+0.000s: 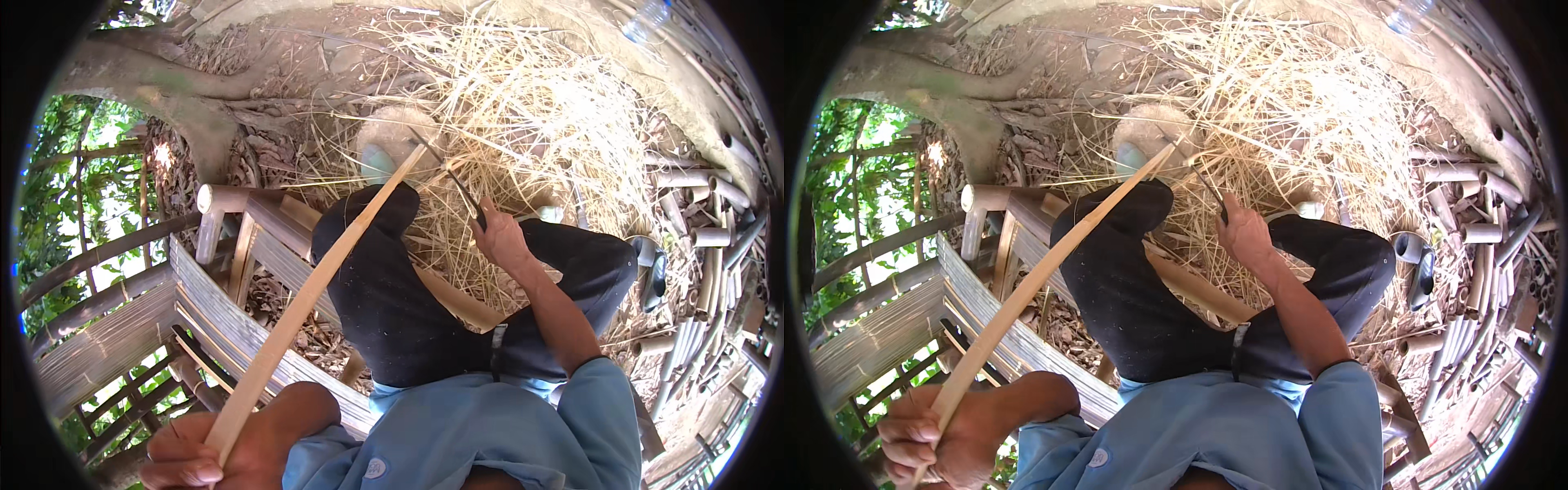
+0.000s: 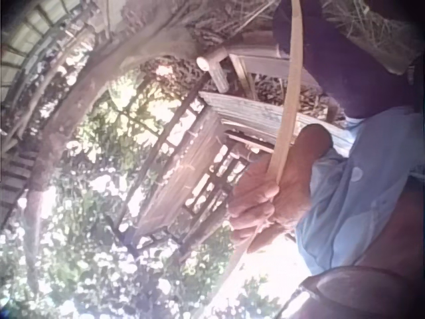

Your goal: The person is shaving a thin strip of bamboo using a large knife, repeatedly pulling the blade along the length of the wood while holding it by hand.

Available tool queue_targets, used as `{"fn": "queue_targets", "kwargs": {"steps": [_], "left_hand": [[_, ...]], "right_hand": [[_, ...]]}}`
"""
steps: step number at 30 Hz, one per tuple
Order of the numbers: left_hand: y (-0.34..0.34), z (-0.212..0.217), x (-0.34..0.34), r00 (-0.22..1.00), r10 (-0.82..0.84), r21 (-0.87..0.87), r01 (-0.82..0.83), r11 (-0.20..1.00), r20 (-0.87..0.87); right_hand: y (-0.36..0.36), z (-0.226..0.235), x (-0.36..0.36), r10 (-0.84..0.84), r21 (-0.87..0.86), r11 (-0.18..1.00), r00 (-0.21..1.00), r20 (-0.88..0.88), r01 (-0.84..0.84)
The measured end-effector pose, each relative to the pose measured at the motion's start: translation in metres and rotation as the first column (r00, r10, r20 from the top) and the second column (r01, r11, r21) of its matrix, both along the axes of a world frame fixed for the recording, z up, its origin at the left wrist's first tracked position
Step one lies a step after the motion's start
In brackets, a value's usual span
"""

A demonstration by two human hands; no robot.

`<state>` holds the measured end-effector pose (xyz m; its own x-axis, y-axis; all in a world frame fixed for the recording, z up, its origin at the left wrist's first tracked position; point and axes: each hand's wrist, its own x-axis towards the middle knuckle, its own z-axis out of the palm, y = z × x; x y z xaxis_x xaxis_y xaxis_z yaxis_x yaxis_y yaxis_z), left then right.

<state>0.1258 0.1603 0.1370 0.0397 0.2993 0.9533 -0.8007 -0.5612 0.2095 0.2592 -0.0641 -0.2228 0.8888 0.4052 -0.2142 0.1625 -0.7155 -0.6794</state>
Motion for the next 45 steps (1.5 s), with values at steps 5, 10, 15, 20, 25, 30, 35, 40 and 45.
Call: {"fn": "queue_targets", "kwargs": {"steps": [5, 10, 15, 20, 25, 30, 35, 40, 45], "left_hand": [[-0.003, 0.004, 0.011, 0.978, -0.042, -0.167, 0.007, 0.986, -0.206], [0.012, -0.013, 0.005, 0.956, -0.185, -0.164, 0.149, 0.975, -0.226], [0.001, -0.015, -0.003, 0.978, -0.107, -0.197, 0.071, 0.978, -0.179], [-0.006, -0.022, -0.002, 0.985, -0.063, -0.178, 0.034, 0.983, -0.159], [-0.008, -0.016, -0.009, 0.988, 0.077, -0.126, -0.095, 0.987, -0.136], [-0.011, -0.023, -0.002, 0.987, -0.042, -0.226, 0.006, 0.974, -0.153], [-0.021, -0.037, 0.005, 0.979, -0.006, -0.246, -0.046, 0.968, -0.204], [-0.023, -0.037, -0.001, 0.982, 0.036, -0.270, -0.087, 0.959, -0.188], [-0.032, -0.041, 0.002, 0.974, 0.111, -0.286, -0.166, 0.944, -0.199]], "right_hand": [[-0.008, -0.014, 0.001, -0.098, 0.058, 0.993, 0.995, -0.032, 0.100], [-0.005, 0.027, 0.003, -0.150, 0.214, 0.967, 0.987, 0.058, 0.135], [0.025, 0.061, -0.023, -0.051, 0.306, 0.952, 0.977, 0.207, -0.015], [0.038, 0.074, -0.045, 0.042, 0.311, 0.947, 0.993, 0.113, -0.075], [0.038, 0.080, -0.054, 0.098, 0.222, 0.965, 0.979, 0.176, -0.137], [0.036, 0.076, -0.054, 0.098, 0.203, 0.973, 0.993, 0.058, -0.108], [0.044, 0.124, -0.055, 0.123, 0.386, 0.906, 0.982, 0.145, -0.171], [0.063, 0.202, -0.069, 0.129, 0.521, 0.794, 0.924, 0.359, -0.313], [0.061, 0.216, -0.076, 0.193, 0.471, 0.799, 0.901, 0.390, -0.375]]}}
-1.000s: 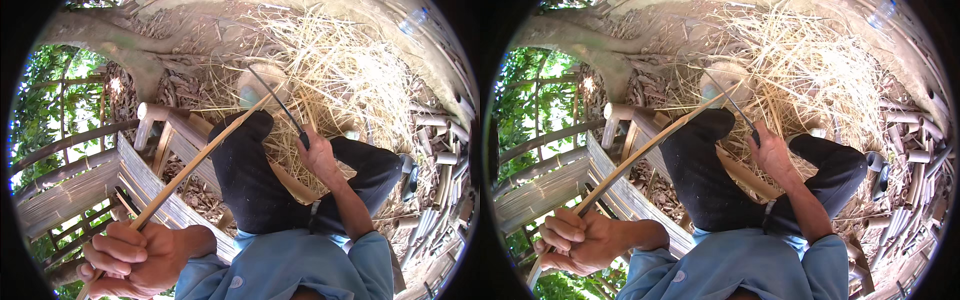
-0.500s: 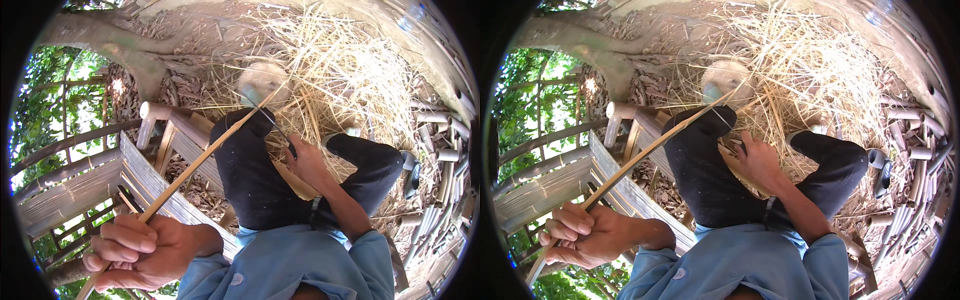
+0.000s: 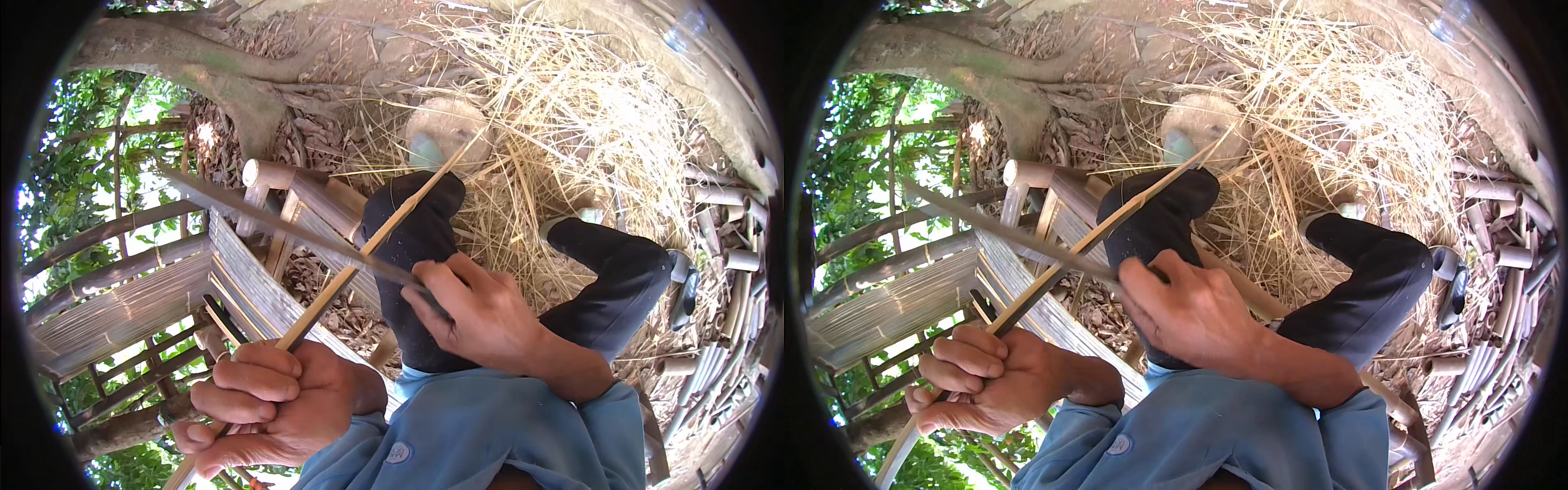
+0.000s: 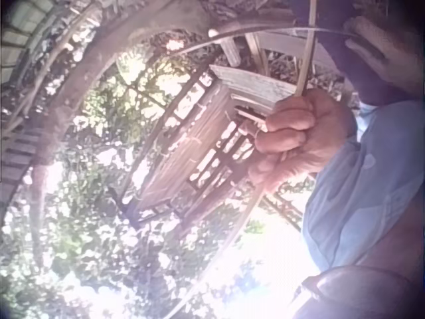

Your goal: The person is shaving a thin strip of bamboo using a large knife, repeatedly pulling the blade along the length of the wood while holding it by hand.

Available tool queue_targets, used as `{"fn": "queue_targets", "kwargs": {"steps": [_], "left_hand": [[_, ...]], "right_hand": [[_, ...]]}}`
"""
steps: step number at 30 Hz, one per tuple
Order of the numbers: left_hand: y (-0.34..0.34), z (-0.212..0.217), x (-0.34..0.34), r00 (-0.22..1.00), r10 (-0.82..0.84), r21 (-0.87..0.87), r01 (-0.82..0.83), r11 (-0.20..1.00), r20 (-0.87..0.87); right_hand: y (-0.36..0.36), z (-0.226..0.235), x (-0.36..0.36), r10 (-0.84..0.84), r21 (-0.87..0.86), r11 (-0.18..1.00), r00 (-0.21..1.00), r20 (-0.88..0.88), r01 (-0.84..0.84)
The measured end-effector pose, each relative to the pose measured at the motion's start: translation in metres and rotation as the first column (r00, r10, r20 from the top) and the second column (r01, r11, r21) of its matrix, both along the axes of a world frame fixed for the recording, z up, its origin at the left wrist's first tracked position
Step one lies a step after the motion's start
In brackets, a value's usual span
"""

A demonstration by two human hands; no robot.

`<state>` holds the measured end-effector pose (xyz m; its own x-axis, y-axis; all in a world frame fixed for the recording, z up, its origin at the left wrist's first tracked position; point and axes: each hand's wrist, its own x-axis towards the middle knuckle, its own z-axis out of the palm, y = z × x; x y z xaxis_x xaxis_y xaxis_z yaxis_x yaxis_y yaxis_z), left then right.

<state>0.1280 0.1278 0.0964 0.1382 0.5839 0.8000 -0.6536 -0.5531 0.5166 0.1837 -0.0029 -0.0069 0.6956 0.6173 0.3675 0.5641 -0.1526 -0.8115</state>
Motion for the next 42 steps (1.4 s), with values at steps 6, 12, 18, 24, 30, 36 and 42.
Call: {"fn": "queue_targets", "kwargs": {"steps": [6, 12, 18, 24, 30, 36, 42], "left_hand": [[0.003, -0.003, 0.000, 0.999, 0.041, 0.076, -0.042, 0.996, 0.006], [-0.001, 0.002, 0.000, 0.998, -0.062, 0.085, 0.061, 0.995, 0.005], [0.005, -0.005, -0.009, 0.994, -0.106, 0.088, 0.106, 0.990, -0.003], [0.015, -0.006, -0.014, 0.993, -0.120, 0.078, 0.120, 0.990, -0.012], [0.018, 0.001, -0.010, 0.996, 0.078, 0.115, -0.072, 0.991, -0.049], [0.018, 0.002, -0.010, 0.998, -0.070, 0.111, 0.070, 0.991, -0.003], [0.024, -0.005, 0.009, 0.998, -0.006, 0.144, -0.003, 0.990, 0.060]], "right_hand": [[-0.004, -0.006, -0.002, -0.032, 0.000, 0.999, 0.999, 0.023, 0.032], [0.004, -0.017, 0.006, 0.048, -0.195, 0.980, 0.994, 0.101, -0.028], [0.003, -0.026, -0.003, 0.028, -0.048, 0.999, 0.997, 0.074, -0.025], [0.001, -0.034, 0.004, 0.055, -0.072, 0.996, 0.995, 0.078, -0.050], [0.011, -0.074, 0.024, -0.002, -0.130, 0.991, 0.998, 0.068, 0.011], [0.006, -0.112, 0.052, -0.016, -0.310, 0.950, 0.995, -0.103, -0.017], [0.010, -0.128, 0.059, 0.054, -0.319, 0.942, 0.984, -0.168, -0.106]]}}
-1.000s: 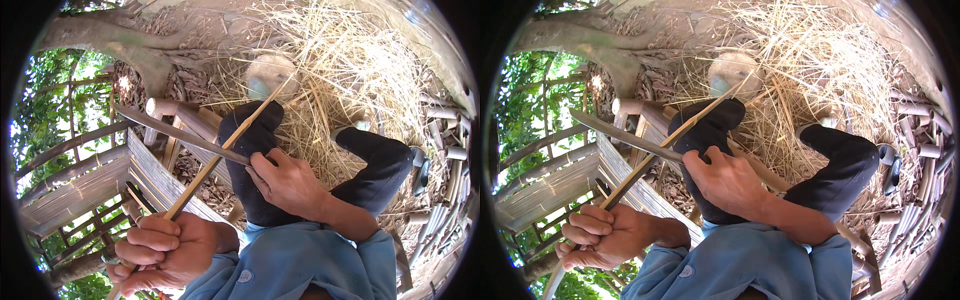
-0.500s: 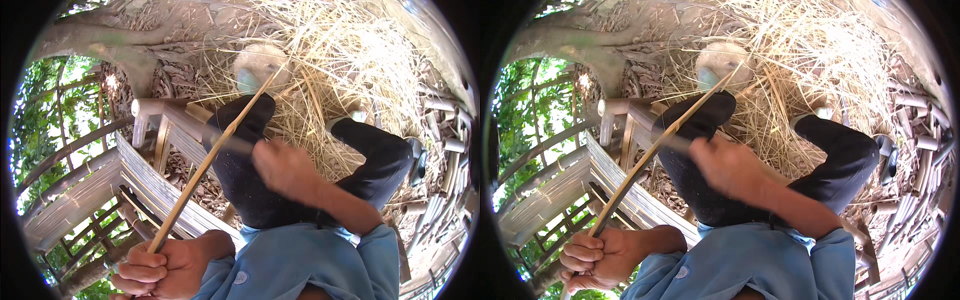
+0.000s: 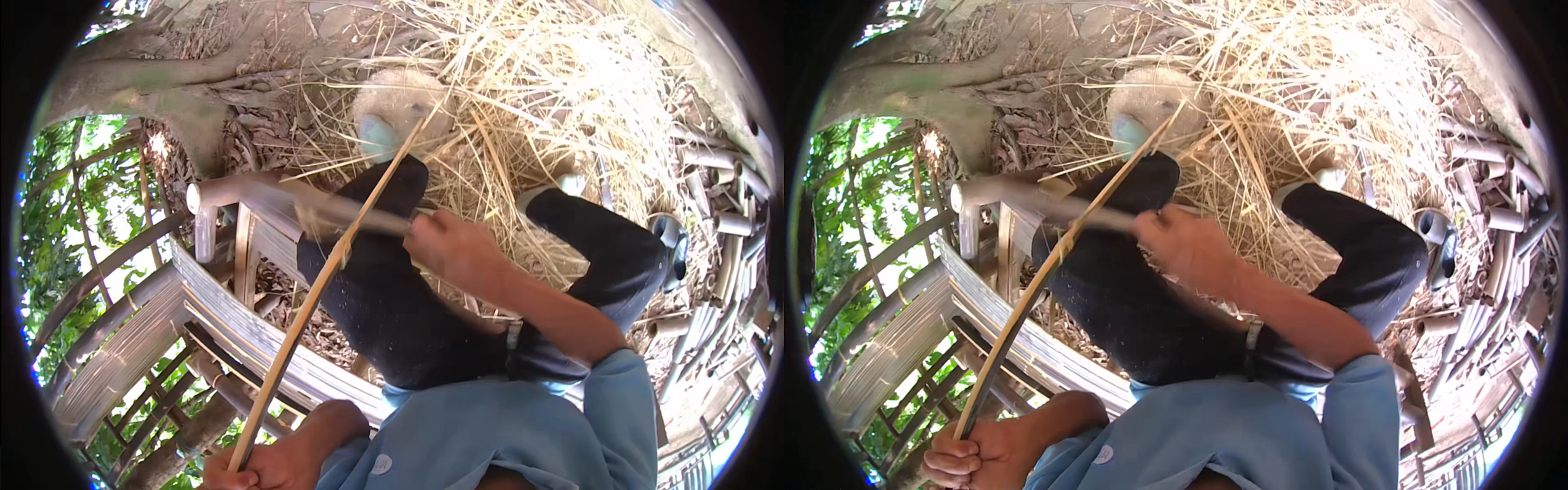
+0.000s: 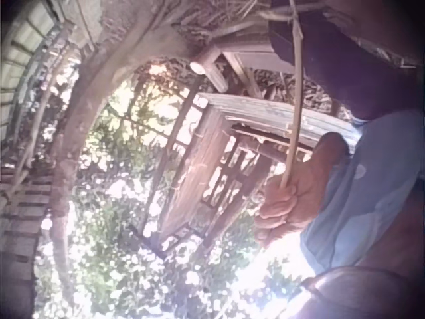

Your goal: The person is shaving a thin strip of bamboo using a large knife, repeatedly pulling the blade along the length of the wood while holding it by hand.

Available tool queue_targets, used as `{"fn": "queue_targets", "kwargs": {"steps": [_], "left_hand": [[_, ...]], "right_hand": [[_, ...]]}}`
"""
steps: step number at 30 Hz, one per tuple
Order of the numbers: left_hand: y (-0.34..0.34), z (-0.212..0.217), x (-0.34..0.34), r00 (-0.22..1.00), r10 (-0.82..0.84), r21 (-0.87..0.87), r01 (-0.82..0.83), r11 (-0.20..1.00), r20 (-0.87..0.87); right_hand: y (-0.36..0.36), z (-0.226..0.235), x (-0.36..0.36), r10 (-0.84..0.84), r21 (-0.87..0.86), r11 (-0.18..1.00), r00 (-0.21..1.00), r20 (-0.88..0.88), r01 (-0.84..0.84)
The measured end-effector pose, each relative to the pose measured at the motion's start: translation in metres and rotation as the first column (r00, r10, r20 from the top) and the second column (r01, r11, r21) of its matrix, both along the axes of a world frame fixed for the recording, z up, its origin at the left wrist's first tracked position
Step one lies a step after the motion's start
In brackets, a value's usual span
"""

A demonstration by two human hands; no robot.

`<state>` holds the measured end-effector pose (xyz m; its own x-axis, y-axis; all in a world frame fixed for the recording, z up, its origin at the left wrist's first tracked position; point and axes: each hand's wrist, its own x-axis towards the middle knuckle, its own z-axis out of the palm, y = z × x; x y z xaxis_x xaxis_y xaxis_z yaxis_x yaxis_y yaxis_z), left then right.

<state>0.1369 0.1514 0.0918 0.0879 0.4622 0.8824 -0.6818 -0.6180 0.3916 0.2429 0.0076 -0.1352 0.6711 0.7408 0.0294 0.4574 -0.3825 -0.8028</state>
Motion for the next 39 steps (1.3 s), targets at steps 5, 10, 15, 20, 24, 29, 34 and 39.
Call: {"fn": "queue_targets", "kwargs": {"steps": [5, 10, 15, 20, 24, 29, 34, 39], "left_hand": [[0.005, 0.006, -0.008, 0.983, -0.153, -0.032, 0.150, 0.988, -0.102], [0.010, 0.007, 0.000, 0.968, -0.220, -0.055, 0.214, 0.975, -0.121], [0.019, 0.010, -0.010, 0.948, -0.281, -0.109, 0.267, 0.958, -0.150], [0.029, 0.027, -0.024, 0.898, -0.396, -0.231, 0.351, 0.907, -0.191], [0.010, 0.030, -0.003, 0.881, -0.455, -0.359, 0.469, 0.807, 0.129], [0.004, 0.004, -0.010, 0.932, -0.362, -0.094, 0.363, 0.927, 0.020], [-0.017, -0.011, -0.016, 0.957, -0.262, -0.105, 0.275, 0.956, 0.124], [-0.024, -0.019, -0.015, 0.935, -0.314, -0.102, 0.333, 0.937, 0.162]], "right_hand": [[-0.004, -0.154, 0.042, -0.155, -0.026, 0.988, 0.983, -0.099, 0.153], [0.000, -0.226, 0.050, -0.271, -0.134, 0.961, 0.922, -0.277, 0.242], [-0.061, -0.278, 0.047, -0.309, -0.343, 0.895, 0.951, -0.022, 0.283], [-0.041, -0.203, 0.067, -0.385, -0.476, 0.843, 0.900, -0.205, 0.252], [-0.025, -0.090, 0.067, -0.386, -0.405, 0.877, 0.880, -0.279, 0.257], [-0.022, 0.038, 0.002, -0.198, 0.006, 0.979, 0.961, -0.195, 0.203], [-0.013, 0.105, -0.037, -0.130, 0.272, 0.956, 0.990, 0.061, 0.109], [-0.020, 0.131, -0.048, -0.092, 0.354, 0.935, 0.981, 0.171, 0.026]]}}
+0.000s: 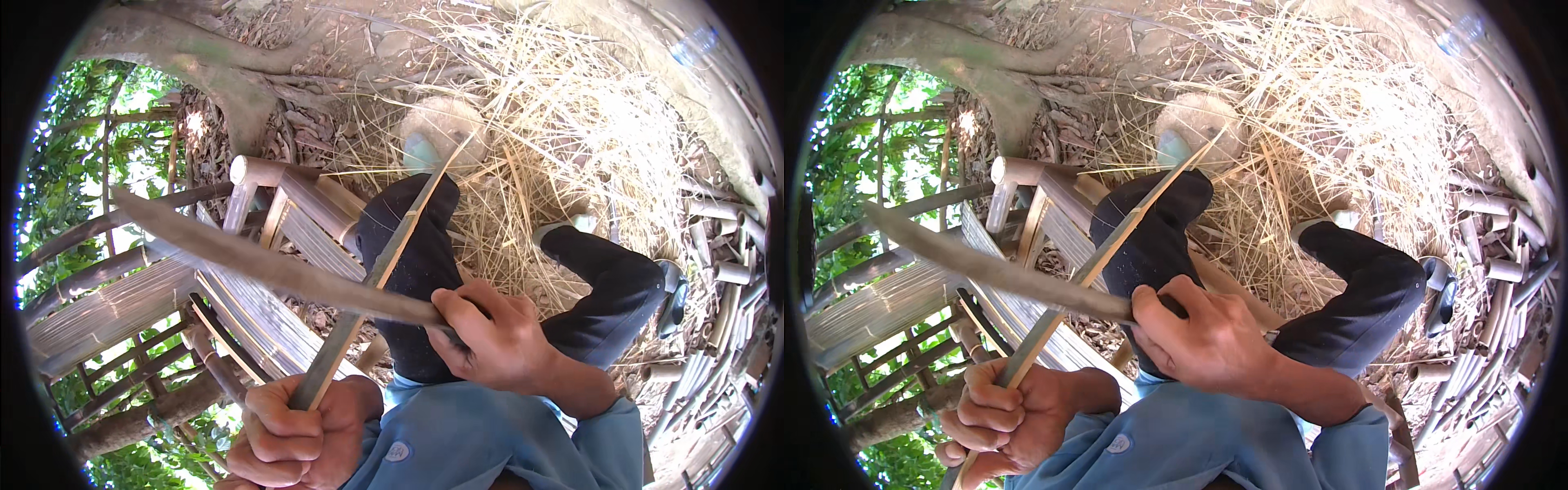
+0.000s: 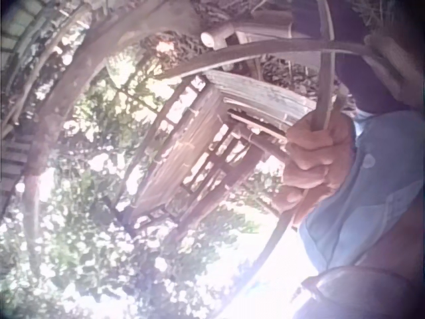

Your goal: The person is shaving a thin strip of bamboo using a large knife, repeatedly pulling the blade along the length of the wood while holding it by hand.

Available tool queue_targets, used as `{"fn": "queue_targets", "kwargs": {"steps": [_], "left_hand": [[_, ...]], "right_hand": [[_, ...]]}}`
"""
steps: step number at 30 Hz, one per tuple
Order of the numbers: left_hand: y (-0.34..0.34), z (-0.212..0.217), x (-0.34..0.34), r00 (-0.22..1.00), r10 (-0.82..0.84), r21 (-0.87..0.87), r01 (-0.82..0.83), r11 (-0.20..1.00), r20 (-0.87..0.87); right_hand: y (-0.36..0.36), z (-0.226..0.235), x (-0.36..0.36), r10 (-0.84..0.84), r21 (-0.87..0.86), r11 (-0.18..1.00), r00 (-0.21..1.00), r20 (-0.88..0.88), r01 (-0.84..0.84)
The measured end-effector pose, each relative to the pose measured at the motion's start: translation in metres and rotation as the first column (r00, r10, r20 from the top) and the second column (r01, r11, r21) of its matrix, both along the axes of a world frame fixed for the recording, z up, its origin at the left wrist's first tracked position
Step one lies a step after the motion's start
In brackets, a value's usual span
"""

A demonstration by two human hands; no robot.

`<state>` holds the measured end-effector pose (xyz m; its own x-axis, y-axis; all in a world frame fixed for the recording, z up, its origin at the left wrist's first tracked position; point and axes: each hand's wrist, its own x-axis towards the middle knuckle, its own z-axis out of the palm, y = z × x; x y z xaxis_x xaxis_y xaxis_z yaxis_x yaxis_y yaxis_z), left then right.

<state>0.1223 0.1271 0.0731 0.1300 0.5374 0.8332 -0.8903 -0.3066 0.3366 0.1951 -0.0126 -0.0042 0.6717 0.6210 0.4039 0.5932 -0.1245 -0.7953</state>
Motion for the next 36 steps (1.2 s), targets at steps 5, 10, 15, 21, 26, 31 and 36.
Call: {"fn": "queue_targets", "kwargs": {"steps": [5, 10, 15, 21, 26, 31, 36], "left_hand": [[0.001, 0.001, -0.002, 0.999, 0.052, 0.049, -0.052, 0.997, 0.005], [-0.006, 0.005, 0.010, 0.995, 0.102, 0.013, -0.102, 0.995, 0.003], [0.003, 0.002, 0.012, 0.997, -0.071, 0.064, 0.069, 0.996, 0.024], [0.012, 0.017, -0.006, 0.997, 0.021, -0.001, -0.021, 1.000, -0.070], [0.009, 0.003, 0.002, 1.000, 0.003, -0.012, -0.003, 1.000, -0.003], [0.023, 0.003, -0.012, 0.999, -0.020, 0.128, 0.026, 0.991, -0.046], [0.006, 0.012, 0.008, 1.000, -0.024, 0.043, 0.024, 0.999, 0.004]], "right_hand": [[0.003, -0.013, -0.010, 0.051, -0.134, 0.990, 0.997, 0.058, -0.043], [0.010, -0.058, 0.006, -0.045, -0.232, 0.971, 0.998, 0.036, 0.052], [0.007, -0.049, 0.002, 0.016, -0.229, 0.973, 0.999, 0.031, -0.008], [0.008, -0.041, -0.001, 0.075, -0.134, 0.988, 0.997, -0.029, -0.078], [0.016, -0.062, 0.006, 0.009, -0.298, 0.954, 0.999, -0.041, -0.021], [0.003, -0.059, 0.006, 0.022, -0.303, 0.951, 0.992, -0.126, -0.060], [0.006, -0.102, 0.046, -0.069, -0.401, 0.913, 0.941, -0.332, -0.075]]}}
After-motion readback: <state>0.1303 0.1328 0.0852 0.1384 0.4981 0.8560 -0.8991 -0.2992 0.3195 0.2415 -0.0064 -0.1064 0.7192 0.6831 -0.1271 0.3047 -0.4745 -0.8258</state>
